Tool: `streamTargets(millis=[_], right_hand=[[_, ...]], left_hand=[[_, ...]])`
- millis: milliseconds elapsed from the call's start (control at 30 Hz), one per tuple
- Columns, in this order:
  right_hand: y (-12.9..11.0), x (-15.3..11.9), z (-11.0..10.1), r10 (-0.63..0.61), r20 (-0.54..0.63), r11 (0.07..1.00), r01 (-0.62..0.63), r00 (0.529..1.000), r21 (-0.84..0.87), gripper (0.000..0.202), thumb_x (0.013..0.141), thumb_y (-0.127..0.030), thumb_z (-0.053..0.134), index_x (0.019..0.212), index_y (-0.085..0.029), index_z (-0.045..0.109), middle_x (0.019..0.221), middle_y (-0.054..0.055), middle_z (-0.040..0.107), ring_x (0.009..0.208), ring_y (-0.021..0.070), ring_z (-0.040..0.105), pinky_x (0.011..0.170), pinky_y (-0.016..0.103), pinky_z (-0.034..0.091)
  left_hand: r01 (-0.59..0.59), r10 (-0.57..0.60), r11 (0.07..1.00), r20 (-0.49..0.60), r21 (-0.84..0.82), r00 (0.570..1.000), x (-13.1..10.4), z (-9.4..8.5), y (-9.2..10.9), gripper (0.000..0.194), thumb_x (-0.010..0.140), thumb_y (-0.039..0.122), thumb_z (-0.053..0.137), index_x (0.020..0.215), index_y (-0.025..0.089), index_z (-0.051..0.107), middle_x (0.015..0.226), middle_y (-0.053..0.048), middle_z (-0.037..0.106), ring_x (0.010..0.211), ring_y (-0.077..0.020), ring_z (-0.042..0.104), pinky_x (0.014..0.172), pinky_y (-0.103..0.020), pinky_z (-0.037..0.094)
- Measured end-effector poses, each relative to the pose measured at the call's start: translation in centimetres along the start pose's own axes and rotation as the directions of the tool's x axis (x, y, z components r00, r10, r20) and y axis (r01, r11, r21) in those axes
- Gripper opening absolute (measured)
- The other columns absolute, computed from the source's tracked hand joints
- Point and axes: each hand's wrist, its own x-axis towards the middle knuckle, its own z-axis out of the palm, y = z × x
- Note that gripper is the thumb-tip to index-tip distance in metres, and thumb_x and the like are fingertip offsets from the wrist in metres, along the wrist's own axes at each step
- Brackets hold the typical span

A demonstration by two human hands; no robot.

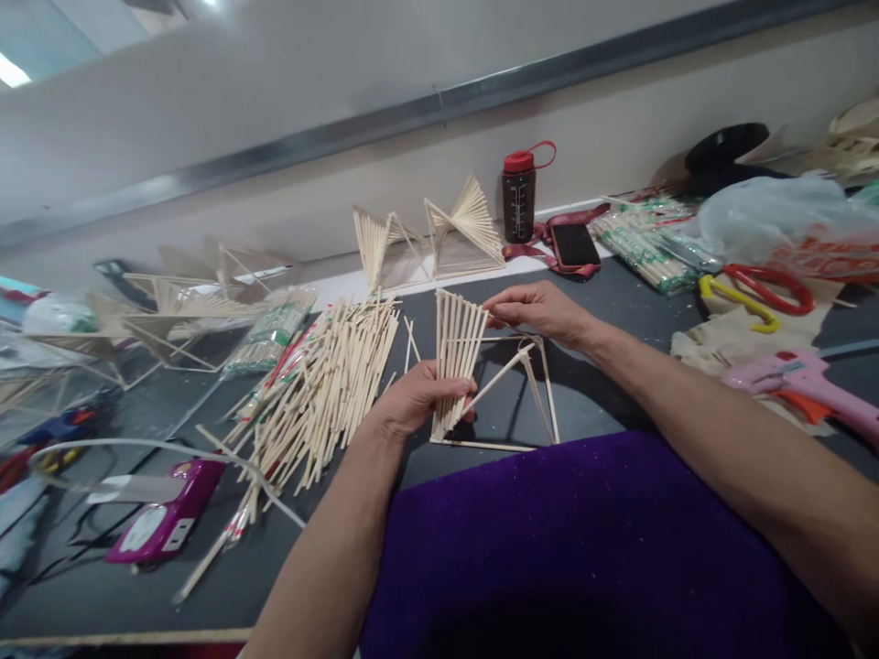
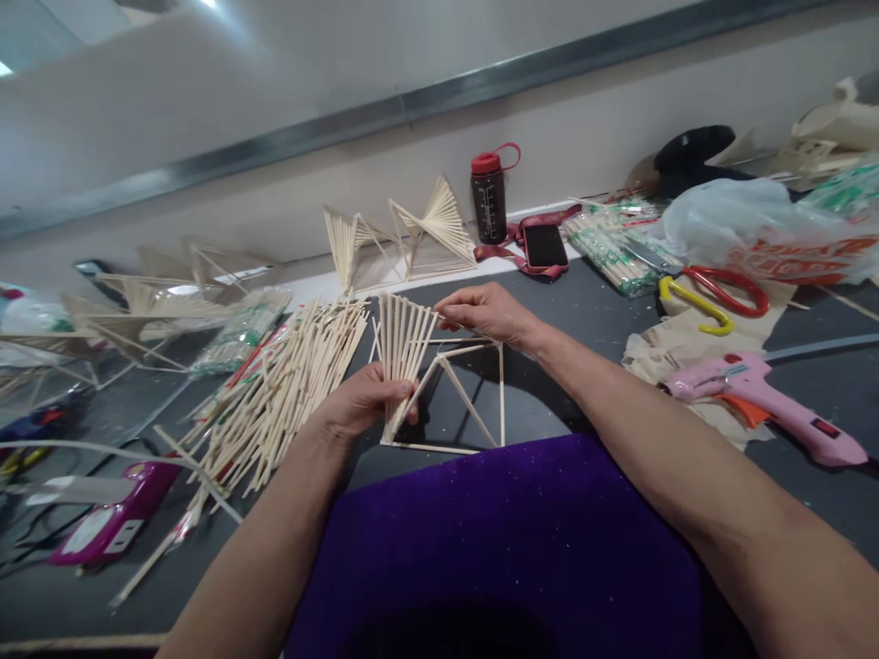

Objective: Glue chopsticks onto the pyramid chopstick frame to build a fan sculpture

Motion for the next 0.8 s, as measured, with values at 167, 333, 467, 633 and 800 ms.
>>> streamTargets(millis=[167, 333, 467, 633, 800], right_hand=[[0.35, 0.27, 0.26, -0.027, 0.010, 0.998, 0.027, 1.000, -0.059, 0.022, 0.077, -0.037, 0.068, 0.086, -0.018, 0.075, 0.071, 0.001, 0.068, 0.065, 0.0099, 0.056, 0.069, 0.027, 0.045], [0.35, 0.31, 0.49, 0.000, -0.015, 0.998, -0.001, 1.000, -0.055, 0.024, 0.076, -0.040, 0.069, 0.082, -0.017, 0.074, 0.067, 0.000, 0.066, 0.062, 0.0100, 0.054, 0.065, 0.027, 0.043], [0.21, 0.31, 0.68, 0.005, -0.039, 0.997, -0.009, 0.999, -0.083, 0.026, 0.075, -0.041, 0.069, 0.079, -0.016, 0.073, 0.065, 0.001, 0.065, 0.060, 0.0104, 0.053, 0.064, 0.028, 0.043], [0.25, 0.36, 0.71, 0.015, -0.047, 0.995, -0.020, 0.999, -0.098, 0.025, 0.076, -0.041, 0.068, 0.075, -0.017, 0.072, 0.064, 0.001, 0.065, 0.059, 0.0109, 0.053, 0.063, 0.028, 0.042], [0.23, 0.32, 0.59, 0.022, -0.052, 0.996, -0.027, 0.998, -0.090, 0.025, 0.075, -0.041, 0.069, 0.074, -0.017, 0.073, 0.065, 0.002, 0.066, 0.060, 0.0111, 0.053, 0.064, 0.028, 0.041]], left_hand=[[-0.007, 0.007, 1.000, 0.007, -0.004, 1.000, 0.06, 0.08, 0.02, 0.031, 0.059, 0.035, 0.081, 0.072, 0.010, 0.067, 0.055, -0.007, 0.067, 0.046, -0.0157, 0.062, 0.045, -0.023, 0.045], [-0.006, 0.006, 1.000, 0.003, -0.016, 1.000, 0.01, 0.30, 0.18, 0.031, 0.056, 0.034, 0.082, 0.070, 0.010, 0.068, 0.054, -0.008, 0.066, 0.046, -0.0159, 0.061, 0.046, -0.024, 0.045], [0.008, -0.008, 1.000, -0.012, 0.009, 1.000, -0.01, 0.41, 0.29, 0.032, 0.055, 0.035, 0.082, 0.067, 0.010, 0.067, 0.054, -0.008, 0.066, 0.046, -0.0159, 0.061, 0.046, -0.024, 0.044], [0.012, -0.011, 0.999, -0.013, 0.037, 1.000, -0.01, 0.41, 0.26, 0.033, 0.056, 0.038, 0.082, 0.066, 0.010, 0.066, 0.055, -0.008, 0.066, 0.046, -0.0152, 0.060, 0.046, -0.024, 0.043], [0.012, -0.012, 0.999, -0.011, 0.045, 1.000, 0.04, 0.31, 0.12, 0.032, 0.057, 0.037, 0.081, 0.066, 0.010, 0.066, 0.056, -0.008, 0.066, 0.047, -0.0147, 0.061, 0.047, -0.024, 0.043]])
